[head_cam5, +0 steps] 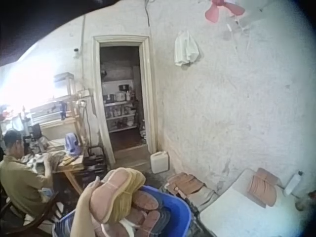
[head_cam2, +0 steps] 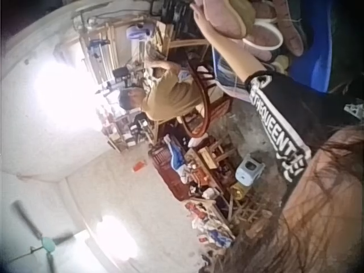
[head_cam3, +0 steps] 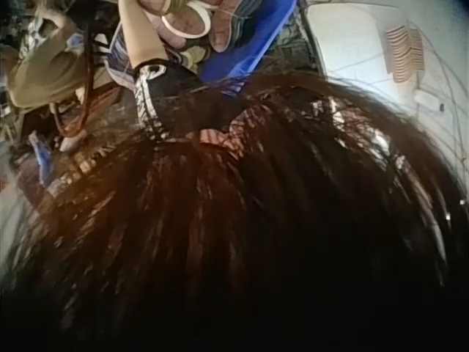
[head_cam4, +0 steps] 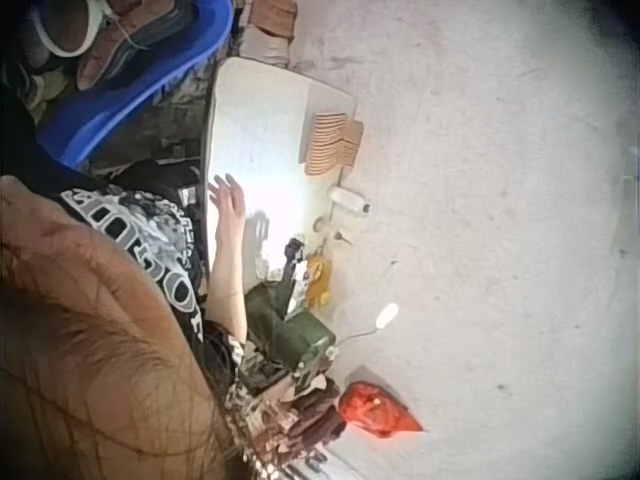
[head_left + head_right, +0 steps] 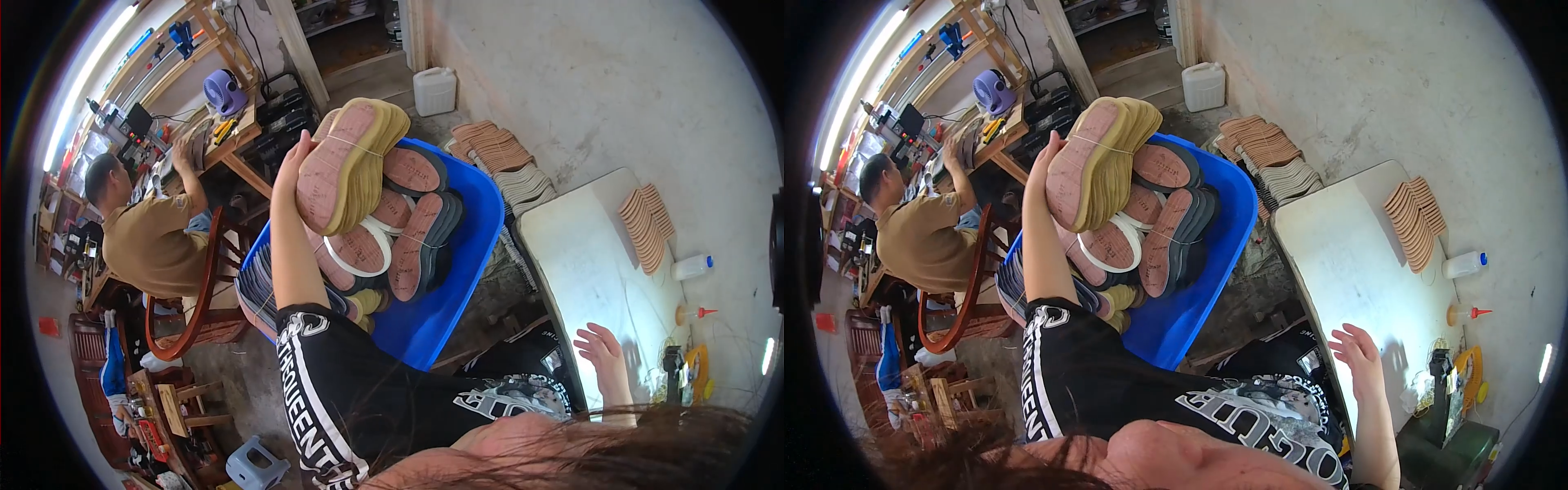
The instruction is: The worker is assembling and gluing components of a shoe sole and upper.
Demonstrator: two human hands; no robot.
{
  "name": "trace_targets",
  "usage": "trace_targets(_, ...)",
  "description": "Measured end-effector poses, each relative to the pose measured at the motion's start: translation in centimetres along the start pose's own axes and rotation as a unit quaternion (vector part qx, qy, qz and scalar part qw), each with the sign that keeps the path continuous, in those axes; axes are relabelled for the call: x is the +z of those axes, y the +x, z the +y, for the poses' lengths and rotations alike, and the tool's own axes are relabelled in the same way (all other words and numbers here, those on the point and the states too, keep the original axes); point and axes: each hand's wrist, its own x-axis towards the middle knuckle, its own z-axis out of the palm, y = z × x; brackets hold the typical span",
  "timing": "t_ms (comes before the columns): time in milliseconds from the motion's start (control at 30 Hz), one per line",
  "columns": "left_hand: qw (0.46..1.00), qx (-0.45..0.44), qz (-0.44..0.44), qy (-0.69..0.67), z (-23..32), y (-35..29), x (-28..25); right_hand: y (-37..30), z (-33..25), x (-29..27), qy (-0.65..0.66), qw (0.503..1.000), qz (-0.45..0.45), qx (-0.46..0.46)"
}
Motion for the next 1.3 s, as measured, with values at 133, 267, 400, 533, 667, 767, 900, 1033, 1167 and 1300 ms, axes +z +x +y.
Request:
trace_targets(133, 0.998, 0.011, 0.021, -0.054, -2.5, 0.2, -1.5, 0.6, 0.1, 1.2, -0.001, 0.999, -0.038, -0.015)
trace_targets(267, 0.971, 0.047, 0.014, 0.232, 0.8, -4.1, 8.3, 1.5, 1.0, 1.1, 0.002, 0.999, -0.032, -0.008)
trace_targets(400, 0.965, 0.060, 0.091, 0.238, 0.7, -2.6, 9.1, 1.4, -0.5, 2.9, -0.014, 0.996, -0.085, -0.030)
trace_targets(533, 0.882, 0.076, 0.194, 0.423, 0.0, -1.7, 9.2, 1.4, -1.0, 4.0, -0.033, 0.991, -0.118, -0.047)
trace_targets(667, 0.921, 0.012, 0.132, 0.367, -0.5, 0.2, 10.8, 1.3, 0.1, 3.1, -0.031, 0.995, -0.093, -0.035)
trace_targets(767, 0.844, 0.024, 0.123, 0.522, -0.1, 0.4, 12.0, 1.9, 0.3, 3.1, -0.003, 0.996, -0.087, -0.016)
trace_targets(900, 0.826, -0.025, 0.104, 0.553, 0.9, 2.0, 11.9, 2.1, -0.3, 4.0, -0.004, 0.994, -0.104, -0.020)
trace_targets(1033, 0.760, 0.068, 0.157, 0.627, -0.5, 4.0, 11.5, 2.5, -0.7, 4.7, -0.017, 0.993, -0.117, -0.027)
trace_targets(1167, 0.824, 0.069, 0.061, 0.559, 0.1, 4.6, 10.6, 3.5, -0.1, 5.3, 0.000, 0.994, -0.113, -0.005)
trace_targets(1300, 0.839, -0.031, 0.020, 0.543, 1.8, 4.9, 11.9, 3.8, -0.6, 6.8, -0.034, 0.989, -0.143, -0.015)
